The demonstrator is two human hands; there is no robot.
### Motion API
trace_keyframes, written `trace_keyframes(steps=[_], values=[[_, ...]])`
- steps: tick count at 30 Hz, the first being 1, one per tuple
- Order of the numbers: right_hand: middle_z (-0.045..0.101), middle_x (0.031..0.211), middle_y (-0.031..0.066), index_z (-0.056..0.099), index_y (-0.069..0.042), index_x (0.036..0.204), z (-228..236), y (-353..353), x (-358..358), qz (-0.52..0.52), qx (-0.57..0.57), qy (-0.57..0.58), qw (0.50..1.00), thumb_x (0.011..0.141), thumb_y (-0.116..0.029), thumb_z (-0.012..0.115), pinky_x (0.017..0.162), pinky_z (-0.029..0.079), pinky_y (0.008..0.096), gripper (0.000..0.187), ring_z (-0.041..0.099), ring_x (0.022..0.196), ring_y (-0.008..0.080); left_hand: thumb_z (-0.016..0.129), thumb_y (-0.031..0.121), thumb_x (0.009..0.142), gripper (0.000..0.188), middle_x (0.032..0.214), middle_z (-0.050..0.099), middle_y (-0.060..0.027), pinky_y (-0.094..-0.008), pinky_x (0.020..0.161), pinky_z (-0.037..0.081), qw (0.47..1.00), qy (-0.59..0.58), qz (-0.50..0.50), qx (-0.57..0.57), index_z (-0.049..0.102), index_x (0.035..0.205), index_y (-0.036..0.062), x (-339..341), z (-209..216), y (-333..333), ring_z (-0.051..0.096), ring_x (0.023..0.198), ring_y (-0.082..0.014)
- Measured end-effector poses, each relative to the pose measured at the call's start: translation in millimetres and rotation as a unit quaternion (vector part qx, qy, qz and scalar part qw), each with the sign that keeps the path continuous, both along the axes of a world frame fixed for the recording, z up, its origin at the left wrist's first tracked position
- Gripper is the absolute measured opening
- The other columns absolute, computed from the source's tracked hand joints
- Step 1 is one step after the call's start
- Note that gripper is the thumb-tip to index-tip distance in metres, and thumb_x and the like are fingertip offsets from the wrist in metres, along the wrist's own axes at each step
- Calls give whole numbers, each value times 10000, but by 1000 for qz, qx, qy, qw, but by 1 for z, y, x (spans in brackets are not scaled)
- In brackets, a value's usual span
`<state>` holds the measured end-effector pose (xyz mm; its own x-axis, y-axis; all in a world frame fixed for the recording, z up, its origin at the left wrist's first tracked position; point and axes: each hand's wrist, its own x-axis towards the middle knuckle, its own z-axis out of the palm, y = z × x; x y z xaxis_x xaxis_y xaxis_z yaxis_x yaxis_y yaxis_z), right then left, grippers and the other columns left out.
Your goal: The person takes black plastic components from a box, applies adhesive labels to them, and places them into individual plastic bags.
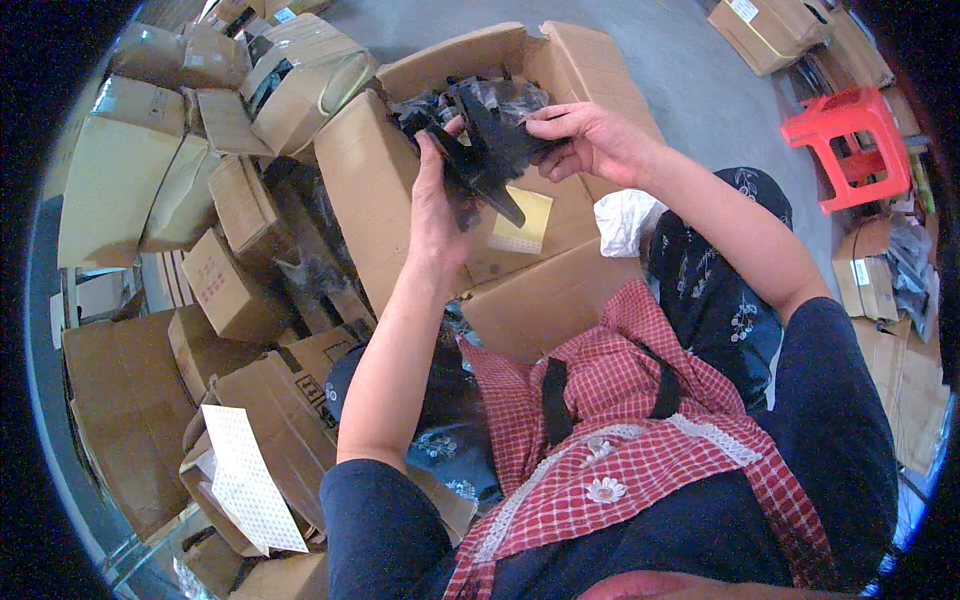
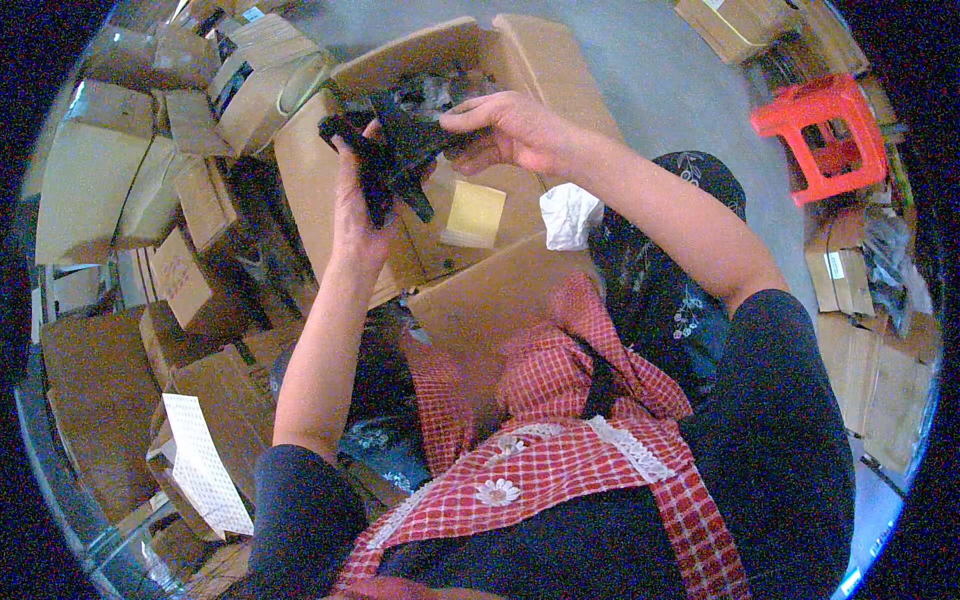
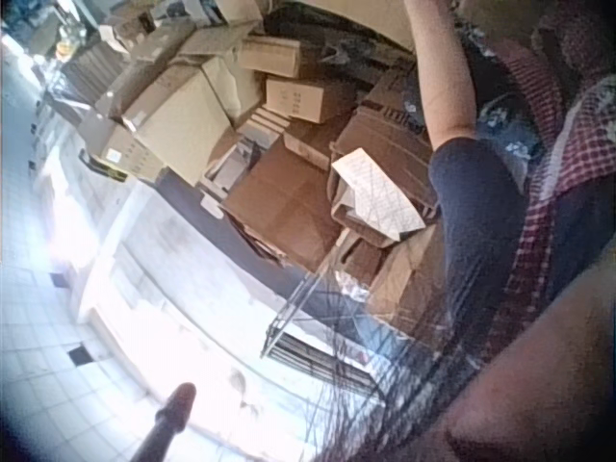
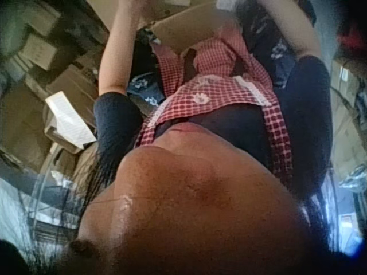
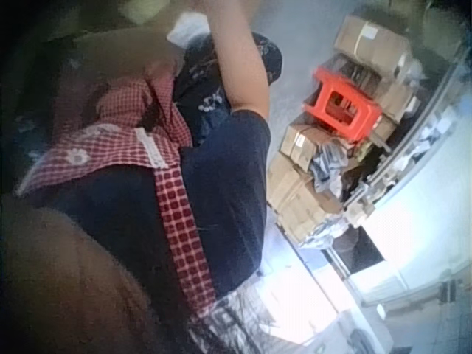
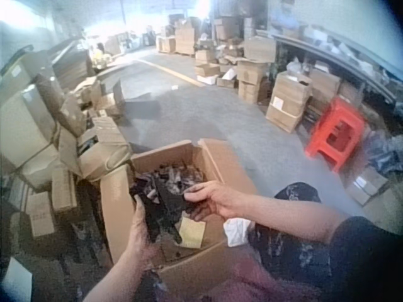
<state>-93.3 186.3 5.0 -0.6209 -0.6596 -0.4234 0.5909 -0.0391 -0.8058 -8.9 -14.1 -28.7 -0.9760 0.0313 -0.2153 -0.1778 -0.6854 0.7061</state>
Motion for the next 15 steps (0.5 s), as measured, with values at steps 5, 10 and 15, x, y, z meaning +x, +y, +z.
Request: trace_keyframes(steps=[5, 10, 15], values=[[659, 873, 87, 605, -40, 1083, -8, -3, -1, -24, 6, -15, 1000, 892, -233, 654, 627, 568, 285, 276, 659, 680, 168, 513, 572, 919, 538, 1213, 594, -36, -378, 941, 477, 998, 12, 7, 53, 531, 1245, 145, 3, 2, 4, 580, 1095, -195], [656, 840, 90, 614, -30, 1042, -4, -4, 1, 4, 33, 31, 999, 878, -239, 673, 593, 570, 288, 272, 663, 663, 170, 577, 596, 870, 580, 1188, 602, -46, -380, 932, 487, 999, 2, 47, 17, 531, 1226, 140, 2, 2, 8, 586, 1066, -198], [651, 803, 91, 613, -18, 1027, 1, -2, 3, -9, 54, 61, 997, 858, -238, 693, 525, 563, 291, 288, 659, 609, 172, 537, 656, 854, 679, 1233, 584, -68, -386, 917, 486, 999, 17, 42, 4, 508, 1266, 116, -1, -3, 5, 576, 1111, -224]])
